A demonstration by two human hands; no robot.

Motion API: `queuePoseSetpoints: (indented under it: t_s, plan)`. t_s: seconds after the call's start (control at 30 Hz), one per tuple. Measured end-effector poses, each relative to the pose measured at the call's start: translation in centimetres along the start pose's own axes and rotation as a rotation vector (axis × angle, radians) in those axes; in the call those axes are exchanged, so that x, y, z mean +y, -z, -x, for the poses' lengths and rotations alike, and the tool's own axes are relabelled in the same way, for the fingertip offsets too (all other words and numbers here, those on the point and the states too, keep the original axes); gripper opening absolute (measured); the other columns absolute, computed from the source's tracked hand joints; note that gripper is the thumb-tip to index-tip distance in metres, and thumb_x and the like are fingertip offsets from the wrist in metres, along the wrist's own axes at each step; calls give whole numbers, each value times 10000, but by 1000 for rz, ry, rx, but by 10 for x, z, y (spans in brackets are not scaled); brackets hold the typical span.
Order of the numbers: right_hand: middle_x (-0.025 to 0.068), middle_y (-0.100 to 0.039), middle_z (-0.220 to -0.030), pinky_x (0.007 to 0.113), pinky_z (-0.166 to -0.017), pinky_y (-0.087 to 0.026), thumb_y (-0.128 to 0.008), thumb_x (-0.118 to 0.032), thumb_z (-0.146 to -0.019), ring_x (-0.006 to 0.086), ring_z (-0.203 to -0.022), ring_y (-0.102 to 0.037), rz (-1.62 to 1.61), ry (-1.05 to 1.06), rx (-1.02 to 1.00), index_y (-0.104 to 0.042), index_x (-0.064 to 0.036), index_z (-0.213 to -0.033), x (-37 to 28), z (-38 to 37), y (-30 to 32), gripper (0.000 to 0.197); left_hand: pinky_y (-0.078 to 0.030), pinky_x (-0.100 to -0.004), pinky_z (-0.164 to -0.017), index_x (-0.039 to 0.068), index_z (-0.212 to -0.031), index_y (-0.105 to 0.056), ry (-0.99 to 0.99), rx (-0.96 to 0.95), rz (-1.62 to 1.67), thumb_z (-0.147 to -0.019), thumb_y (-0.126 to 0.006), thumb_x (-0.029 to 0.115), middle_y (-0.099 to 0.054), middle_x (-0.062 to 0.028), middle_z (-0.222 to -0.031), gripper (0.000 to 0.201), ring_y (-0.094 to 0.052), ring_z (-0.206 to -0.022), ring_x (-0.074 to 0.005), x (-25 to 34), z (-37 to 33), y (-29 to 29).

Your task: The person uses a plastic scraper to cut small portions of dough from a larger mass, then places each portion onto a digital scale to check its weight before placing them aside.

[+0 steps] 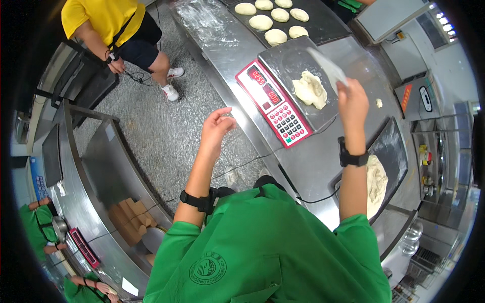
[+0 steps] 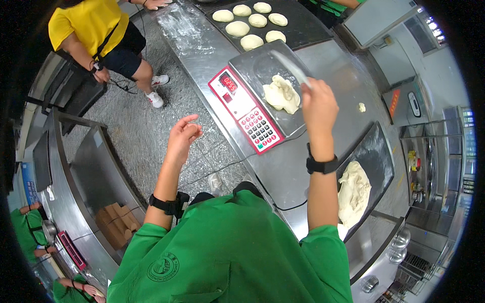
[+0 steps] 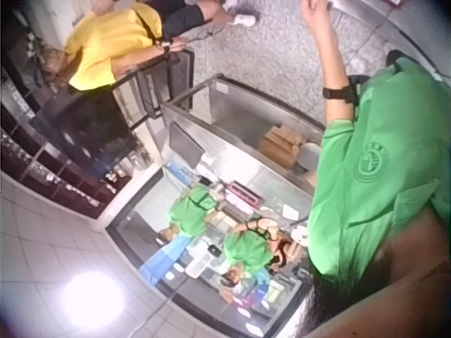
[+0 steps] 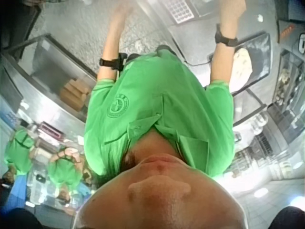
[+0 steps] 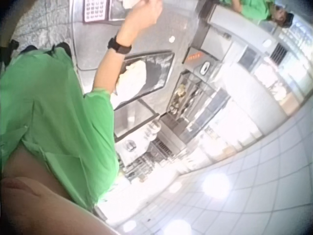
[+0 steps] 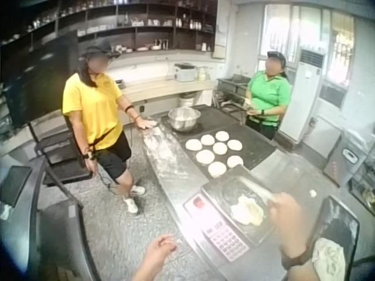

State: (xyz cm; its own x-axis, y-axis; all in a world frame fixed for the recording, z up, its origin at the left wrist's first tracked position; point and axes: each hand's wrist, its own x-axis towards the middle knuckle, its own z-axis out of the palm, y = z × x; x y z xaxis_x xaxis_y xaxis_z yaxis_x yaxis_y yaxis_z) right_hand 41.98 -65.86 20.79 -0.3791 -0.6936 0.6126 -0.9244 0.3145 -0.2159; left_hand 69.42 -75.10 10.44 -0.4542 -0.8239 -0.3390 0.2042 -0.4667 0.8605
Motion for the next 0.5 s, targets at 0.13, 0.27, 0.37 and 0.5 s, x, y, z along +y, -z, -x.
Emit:
queuePoseSetpoints:
  t_s: [0.13,0.27,0.37,0.5]
  plan:
    - [53,-511,-712,325,-615,-411,-561,-64,-650,231,-713,-502,128,114,-212,-586,-102,-813,-4,16,-19,170,-445,-235,-661,-31,-1013,-477,20,-72,-103,-743,-479,28,-554,-54,-734,277,-535,-657,-115,15,-3,-9]
    - [38,-513,-729,315,-620,-404,-564,-44,-628,212,-712,-498,115,77,-157,-588,-108,-842,3,31,-11,225,-431,-209,-630,-17,-1028,-469,98,-146,-174,-786,-442,58,-529,-46,-709,255,-511,-642,-100,8,5,-1]
    - [31,-514,-733,311,-619,-402,-568,-45,-624,204,-710,-498,121,48,-15,-585,-106,-842,3,31,-2,227,-431,-215,-629,-11,-977,-506,114,-141,-196,-794,-442,79,-528,-35,-703,214,-514,-643,-101,-3,8,13]
    - [25,-513,-731,308,-613,-399,-569,-42,-622,198,-707,-496,203,110,-216,-583,-112,-857,10,46,-13,246,-429,-219,-633,11,-860,-543,153,-151,-210,-803,-433,88,-534,-25,-690,146,-518,-640,-102,-7,11,19]
